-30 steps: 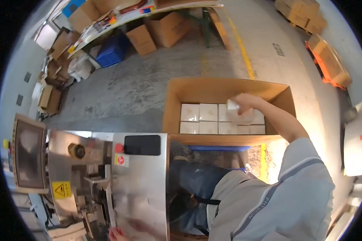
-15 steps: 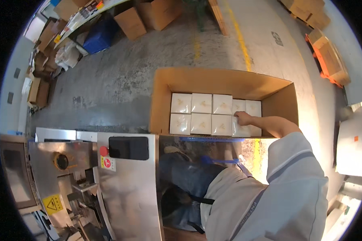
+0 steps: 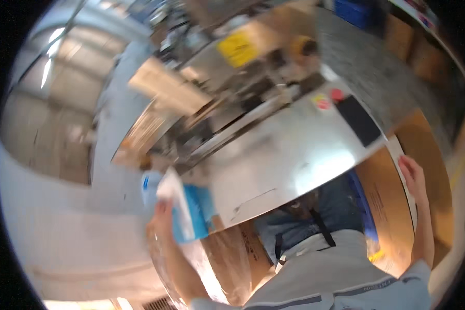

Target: Wrapping small white boxes in plastic film using a heat-sealing machine and placing them into a larger cardboard carton.

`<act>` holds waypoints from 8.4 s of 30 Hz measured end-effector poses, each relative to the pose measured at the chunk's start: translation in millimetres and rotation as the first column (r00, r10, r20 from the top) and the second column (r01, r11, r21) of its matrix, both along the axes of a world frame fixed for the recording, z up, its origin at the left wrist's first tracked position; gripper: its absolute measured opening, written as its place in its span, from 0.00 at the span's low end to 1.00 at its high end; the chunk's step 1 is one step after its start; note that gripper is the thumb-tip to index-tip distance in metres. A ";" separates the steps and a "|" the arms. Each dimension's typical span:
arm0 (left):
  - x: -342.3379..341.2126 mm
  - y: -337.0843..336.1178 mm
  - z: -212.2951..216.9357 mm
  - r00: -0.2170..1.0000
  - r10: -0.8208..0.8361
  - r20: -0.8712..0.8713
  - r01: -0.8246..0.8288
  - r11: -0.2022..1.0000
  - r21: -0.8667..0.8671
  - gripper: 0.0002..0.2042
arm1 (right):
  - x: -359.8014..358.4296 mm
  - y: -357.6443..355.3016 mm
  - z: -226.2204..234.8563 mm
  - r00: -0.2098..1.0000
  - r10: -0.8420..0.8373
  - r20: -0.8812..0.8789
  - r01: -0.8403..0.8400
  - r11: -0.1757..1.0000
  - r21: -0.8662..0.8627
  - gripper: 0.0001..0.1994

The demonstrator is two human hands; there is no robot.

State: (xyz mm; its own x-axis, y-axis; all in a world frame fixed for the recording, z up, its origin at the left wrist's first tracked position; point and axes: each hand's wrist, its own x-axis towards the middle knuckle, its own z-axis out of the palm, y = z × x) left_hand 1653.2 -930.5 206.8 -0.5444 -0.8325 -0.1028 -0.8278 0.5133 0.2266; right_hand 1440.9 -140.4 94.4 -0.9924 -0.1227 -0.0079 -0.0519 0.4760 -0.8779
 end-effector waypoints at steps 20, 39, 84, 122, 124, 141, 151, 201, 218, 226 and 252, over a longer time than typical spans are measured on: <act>-36.3 227.2 45.7 0.463 -0.643 -0.610 0.629 0.723 -0.285 0.10 | 34.1 -357.6 174.1 0.598 0.334 -0.728 -0.389 0.916 0.101 0.20; -47.8 283.4 28.4 0.465 -0.424 -0.777 0.750 0.656 0.091 0.14 | 25.7 -332.0 121.0 0.344 0.748 -0.567 -0.690 0.611 0.387 0.06; -200.8 169.9 -43.1 0.610 -0.636 -0.473 0.588 0.763 -0.269 0.26 | -139.1 -513.8 56.0 0.495 0.768 -0.405 -0.410 0.618 0.671 0.31; -94.1 253.5 -81.9 0.544 -0.243 -0.803 0.262 0.958 -0.113 0.41 | -142.0 -538.7 105.0 0.528 0.778 -0.339 -0.400 0.581 0.709 0.29; -92.1 252.3 -86.5 0.543 -0.253 -0.800 0.261 0.957 -0.126 0.39 | -143.6 -538.2 105.2 0.518 0.794 -0.318 -0.439 0.566 0.698 0.31; -93.8 238.2 -90.9 0.471 -0.011 -0.882 0.346 0.922 0.173 0.33 | -50.8 -417.6 51.6 0.827 0.560 0.057 -0.488 0.763 -0.424 0.35; -151.6 183.4 -54.3 0.543 0.232 -0.807 0.400 0.773 0.492 0.31 | -72.0 -451.4 46.2 0.881 0.468 0.073 -0.458 0.881 -0.119 0.47; -13.6 138.8 58.5 0.475 -0.215 -0.853 0.097 0.977 -0.192 0.12 | 162.4 237.5 -244.6 0.298 -0.801 0.518 0.589 0.582 0.561 0.29; 64.6 -89.8 -31.6 0.626 0.320 -0.711 0.192 0.820 0.538 0.27 | 6.3 103.4 -76.1 0.975 -0.120 0.185 0.098 0.988 0.121 0.22; 36.1 -53.9 -34.9 0.763 -0.047 -0.645 -0.002 0.997 -0.075 0.15 | -37.4 -14.2 24.7 0.995 0.073 0.071 -0.079 0.994 0.081 0.24; -38.0 178.4 51.6 0.509 -0.600 -0.618 0.480 0.793 -0.375 0.08 | 18.3 -337.8 167.0 0.636 0.555 -0.536 -0.542 0.816 0.202 0.36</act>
